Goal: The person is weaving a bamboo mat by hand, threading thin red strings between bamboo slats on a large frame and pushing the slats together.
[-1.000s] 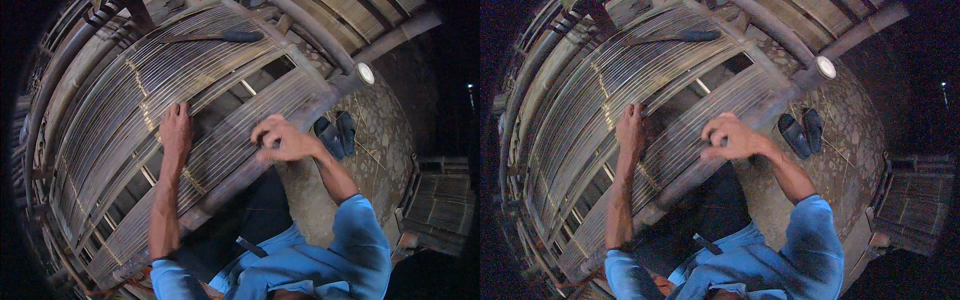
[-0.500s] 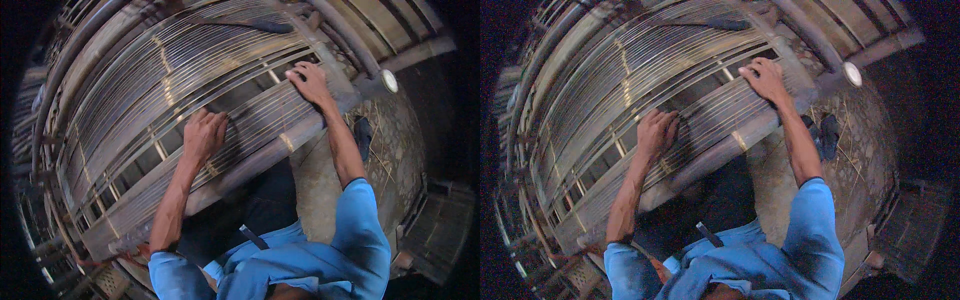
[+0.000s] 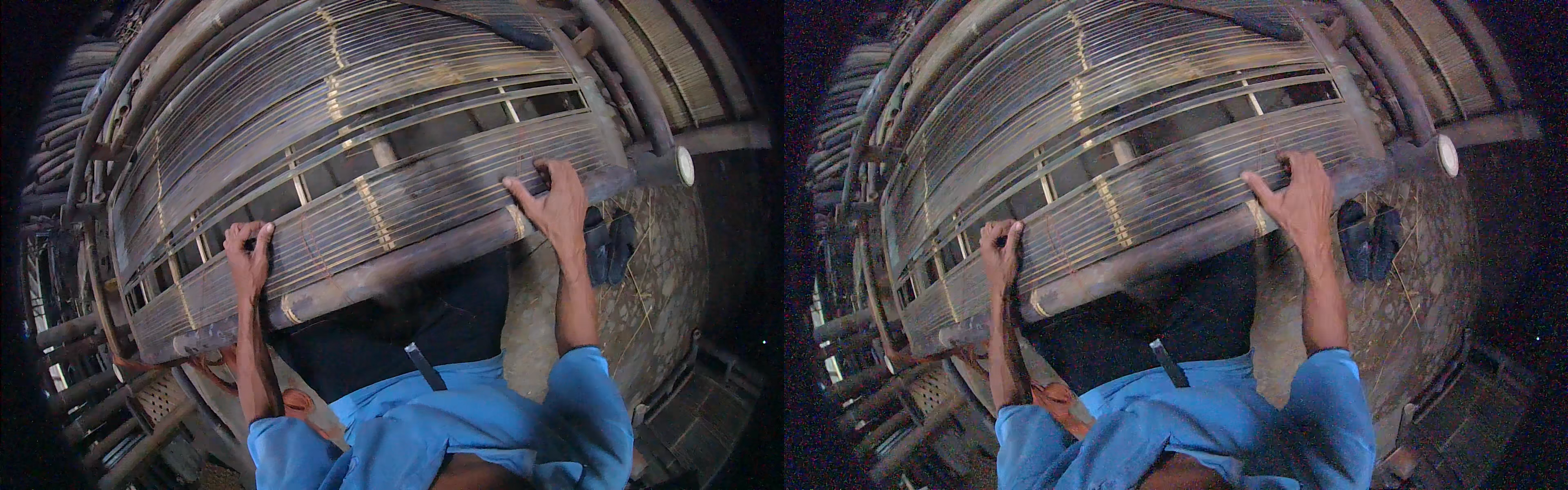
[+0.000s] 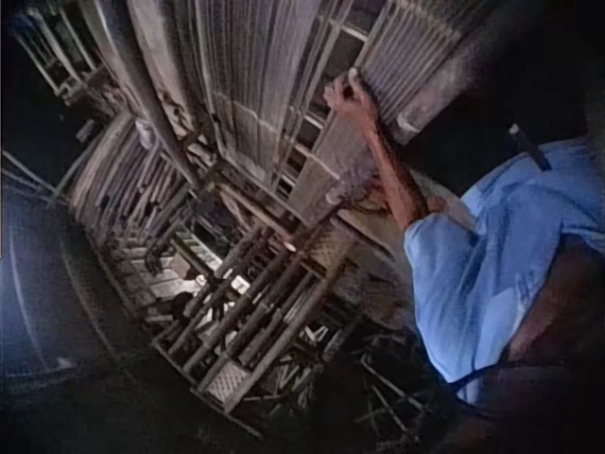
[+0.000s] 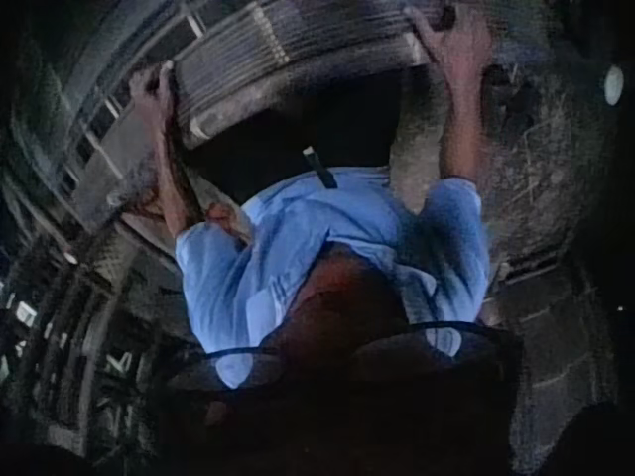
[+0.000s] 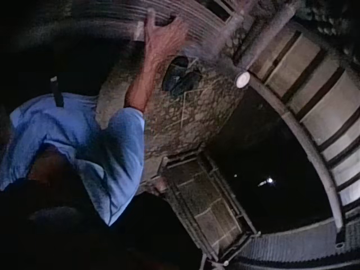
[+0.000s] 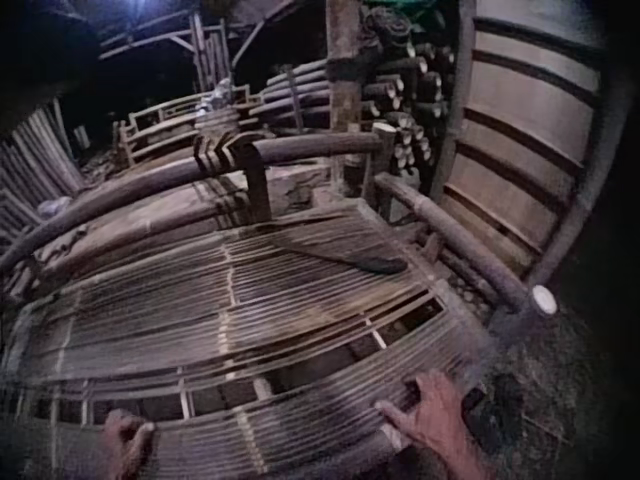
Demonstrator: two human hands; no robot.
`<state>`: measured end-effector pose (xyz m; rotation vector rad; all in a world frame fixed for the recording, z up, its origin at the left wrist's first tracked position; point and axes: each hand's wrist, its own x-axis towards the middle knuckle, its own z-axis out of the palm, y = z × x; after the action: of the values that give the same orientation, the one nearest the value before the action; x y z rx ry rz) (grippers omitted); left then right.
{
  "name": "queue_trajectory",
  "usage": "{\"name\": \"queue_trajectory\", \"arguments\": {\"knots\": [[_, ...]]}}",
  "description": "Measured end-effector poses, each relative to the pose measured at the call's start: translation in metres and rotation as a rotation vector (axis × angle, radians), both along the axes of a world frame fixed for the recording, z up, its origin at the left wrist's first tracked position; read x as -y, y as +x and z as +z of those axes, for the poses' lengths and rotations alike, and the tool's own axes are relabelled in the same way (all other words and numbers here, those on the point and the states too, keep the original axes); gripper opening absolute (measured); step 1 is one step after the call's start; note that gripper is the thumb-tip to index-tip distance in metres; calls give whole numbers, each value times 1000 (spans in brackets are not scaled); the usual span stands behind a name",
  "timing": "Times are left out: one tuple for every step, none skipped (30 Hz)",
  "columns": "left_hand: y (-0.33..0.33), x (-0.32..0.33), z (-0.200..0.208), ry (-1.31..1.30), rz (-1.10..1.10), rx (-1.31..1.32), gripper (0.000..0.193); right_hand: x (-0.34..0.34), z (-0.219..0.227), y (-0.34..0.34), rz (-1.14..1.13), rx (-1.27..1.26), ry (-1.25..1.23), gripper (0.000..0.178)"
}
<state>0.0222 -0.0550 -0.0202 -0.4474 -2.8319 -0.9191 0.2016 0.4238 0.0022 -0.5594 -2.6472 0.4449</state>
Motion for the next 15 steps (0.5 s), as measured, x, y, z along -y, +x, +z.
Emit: {"name": "queue_trajectory", "arguments": {"knots": [[-3,2,-1,1,3,-2,22,7,1,6,3,-2,1,51],[-8,7,-3,59,24,85,23,14,1,12,-39,28,28,47],[-11,11,-3,117,43,171,24,19,0,15,-83,57,55,43],[-14,13,-5,123,37,170,24,20,0,16,-89,55,62,43],[-18,16,-5,131,46,211,22,22,0,17,-123,62,11,39],[-21,18,-3,136,53,251,21,25,-2,18,-159,68,-42,36],[-25,17,-5,145,34,249,21,22,-6,19,-177,63,-32,36],[-27,15,-4,164,64,268,22,18,-10,19,-153,81,-17,32],[-26,12,-3,182,92,288,23,14,-11,18,-131,99,-4,29],[-19,8,-2,195,61,288,23,18,-10,13,-156,173,-54,27],[-10,4,3,54,59,76,25,19,-11,11,-101,176,-236,26],[-10,-13,4,-76,49,-131,28,14,-13,12,-60,180,-414,25],[-3,-39,13,12,-38,-122,35,14,-6,9,118,103,-549,24],[14,-68,27,89,-114,-117,42,18,2,3,311,21,-687,23],[29,-105,34,211,-201,36,51,25,12,-1,355,-69,-574,21]]}}
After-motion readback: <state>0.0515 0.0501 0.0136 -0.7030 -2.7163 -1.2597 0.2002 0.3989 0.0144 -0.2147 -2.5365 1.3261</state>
